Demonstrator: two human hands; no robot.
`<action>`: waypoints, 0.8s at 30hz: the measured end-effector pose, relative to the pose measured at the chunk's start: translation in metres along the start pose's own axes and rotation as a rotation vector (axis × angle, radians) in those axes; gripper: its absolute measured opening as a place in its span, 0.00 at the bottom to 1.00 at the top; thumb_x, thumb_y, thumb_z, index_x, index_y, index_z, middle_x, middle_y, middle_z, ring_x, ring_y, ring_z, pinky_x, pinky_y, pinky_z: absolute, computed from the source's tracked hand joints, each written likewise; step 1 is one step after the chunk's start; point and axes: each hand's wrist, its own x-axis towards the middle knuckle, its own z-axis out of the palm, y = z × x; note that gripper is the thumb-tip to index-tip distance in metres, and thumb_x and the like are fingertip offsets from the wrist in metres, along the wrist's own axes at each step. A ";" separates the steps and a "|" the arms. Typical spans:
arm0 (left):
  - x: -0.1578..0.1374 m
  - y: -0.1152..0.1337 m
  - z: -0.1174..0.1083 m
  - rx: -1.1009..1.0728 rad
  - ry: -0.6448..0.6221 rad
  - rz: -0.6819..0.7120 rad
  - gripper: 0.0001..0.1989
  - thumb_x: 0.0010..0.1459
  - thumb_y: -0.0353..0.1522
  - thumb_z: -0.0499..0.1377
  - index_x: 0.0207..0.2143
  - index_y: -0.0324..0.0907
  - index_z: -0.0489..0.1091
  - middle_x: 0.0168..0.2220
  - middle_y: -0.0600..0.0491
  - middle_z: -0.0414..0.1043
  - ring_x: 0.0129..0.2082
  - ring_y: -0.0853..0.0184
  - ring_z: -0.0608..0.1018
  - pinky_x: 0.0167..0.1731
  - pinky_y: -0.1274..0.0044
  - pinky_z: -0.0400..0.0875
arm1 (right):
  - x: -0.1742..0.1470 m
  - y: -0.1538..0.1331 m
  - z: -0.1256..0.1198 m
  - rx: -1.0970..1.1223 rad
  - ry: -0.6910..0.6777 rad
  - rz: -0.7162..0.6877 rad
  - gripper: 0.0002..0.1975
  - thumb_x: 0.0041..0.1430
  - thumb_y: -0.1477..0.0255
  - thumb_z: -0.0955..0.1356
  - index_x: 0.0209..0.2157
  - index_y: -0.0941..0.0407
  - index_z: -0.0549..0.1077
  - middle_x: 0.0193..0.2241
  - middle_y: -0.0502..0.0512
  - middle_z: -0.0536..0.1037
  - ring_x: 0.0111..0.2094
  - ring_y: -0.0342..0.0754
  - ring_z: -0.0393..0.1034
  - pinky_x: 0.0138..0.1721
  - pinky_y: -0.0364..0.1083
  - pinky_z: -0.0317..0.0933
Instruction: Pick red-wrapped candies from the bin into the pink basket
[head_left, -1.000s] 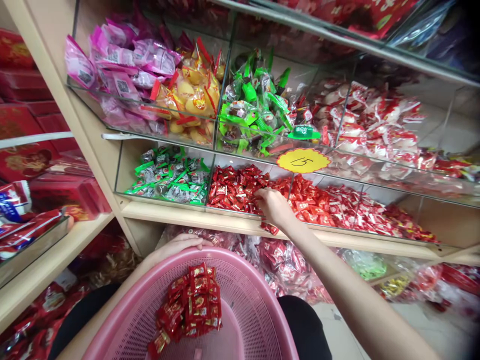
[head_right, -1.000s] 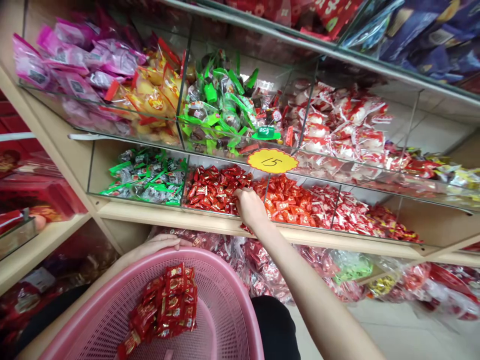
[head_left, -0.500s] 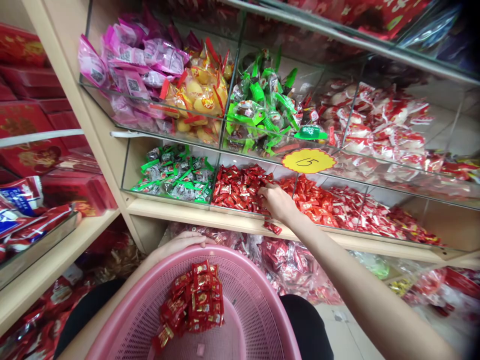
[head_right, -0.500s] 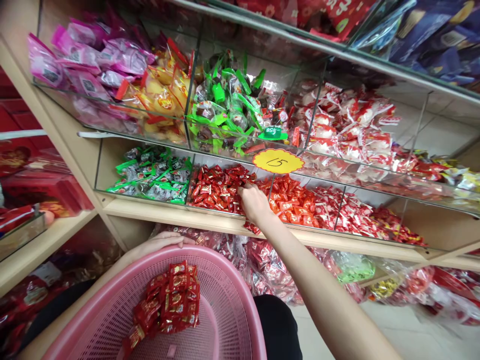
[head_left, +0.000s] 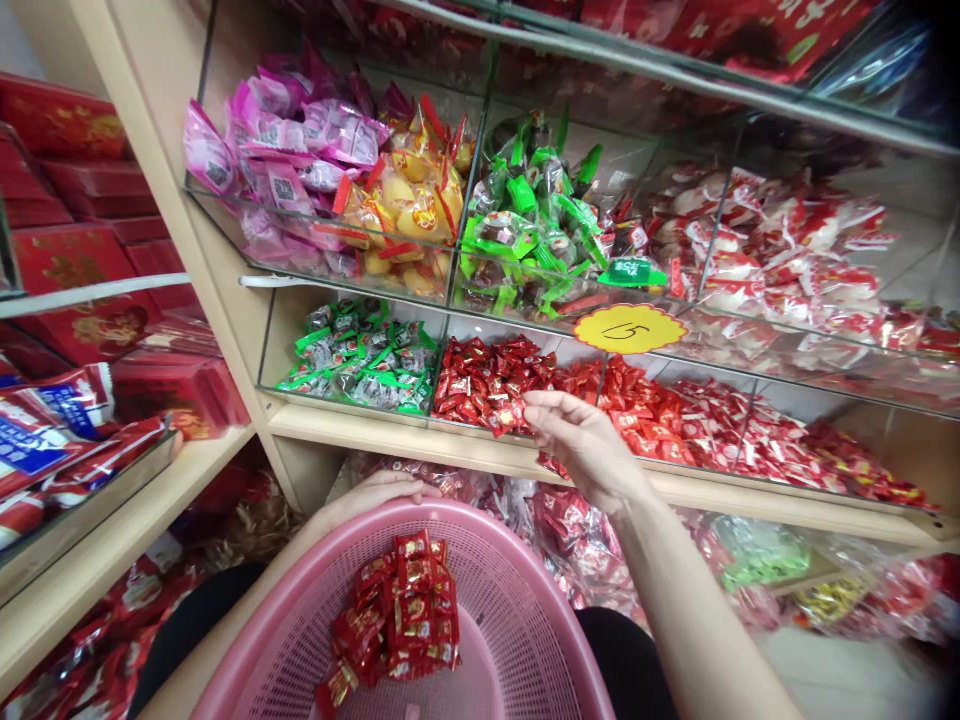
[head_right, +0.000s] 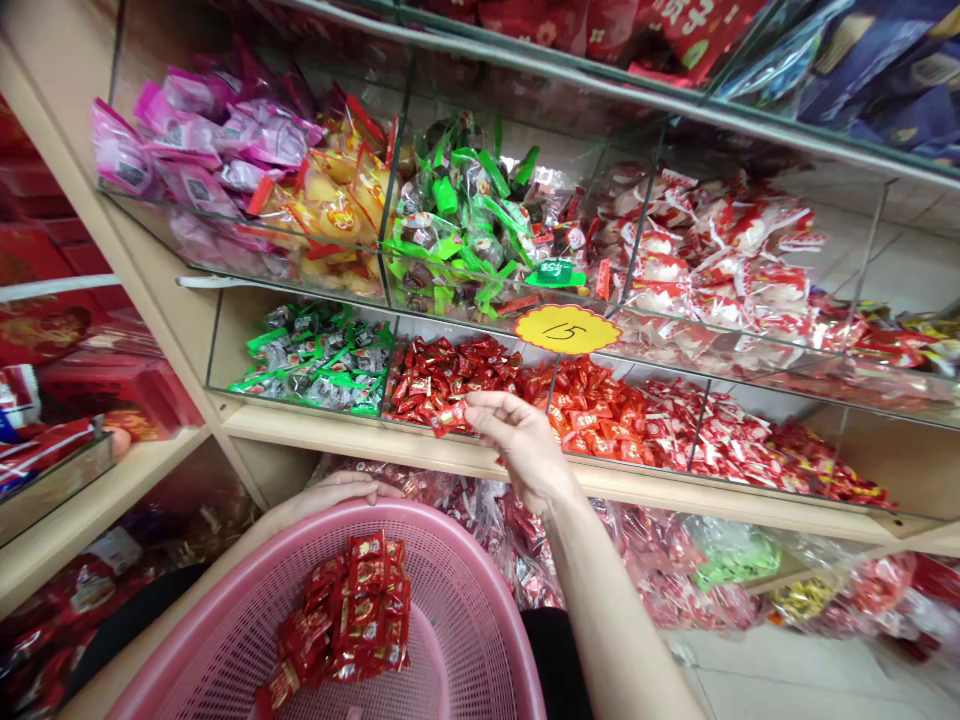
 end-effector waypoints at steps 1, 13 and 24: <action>0.000 -0.001 -0.001 -0.020 -0.004 -0.009 0.16 0.53 0.43 0.57 0.25 0.38 0.68 0.48 0.49 0.71 0.48 0.60 0.72 0.49 0.73 0.61 | -0.003 0.005 0.005 0.107 -0.025 0.060 0.15 0.41 0.70 0.74 0.34 0.56 0.75 0.27 0.48 0.73 0.25 0.38 0.62 0.27 0.39 0.58; 0.003 -0.003 -0.003 -0.145 -0.017 -0.022 0.13 0.54 0.38 0.58 0.25 0.37 0.70 0.47 0.49 0.72 0.47 0.61 0.72 0.49 0.74 0.61 | -0.024 0.057 0.026 0.474 -0.070 0.315 0.14 0.40 0.74 0.75 0.33 0.56 0.75 0.26 0.46 0.75 0.26 0.36 0.67 0.31 0.36 0.62; 0.005 -0.010 -0.004 -0.091 0.049 -0.090 0.15 0.50 0.42 0.60 0.31 0.37 0.73 0.32 0.53 0.75 0.34 0.66 0.74 0.38 0.77 0.64 | -0.030 0.066 0.037 0.371 -0.193 0.307 0.16 0.42 0.71 0.75 0.36 0.56 0.73 0.27 0.47 0.74 0.25 0.37 0.66 0.30 0.39 0.61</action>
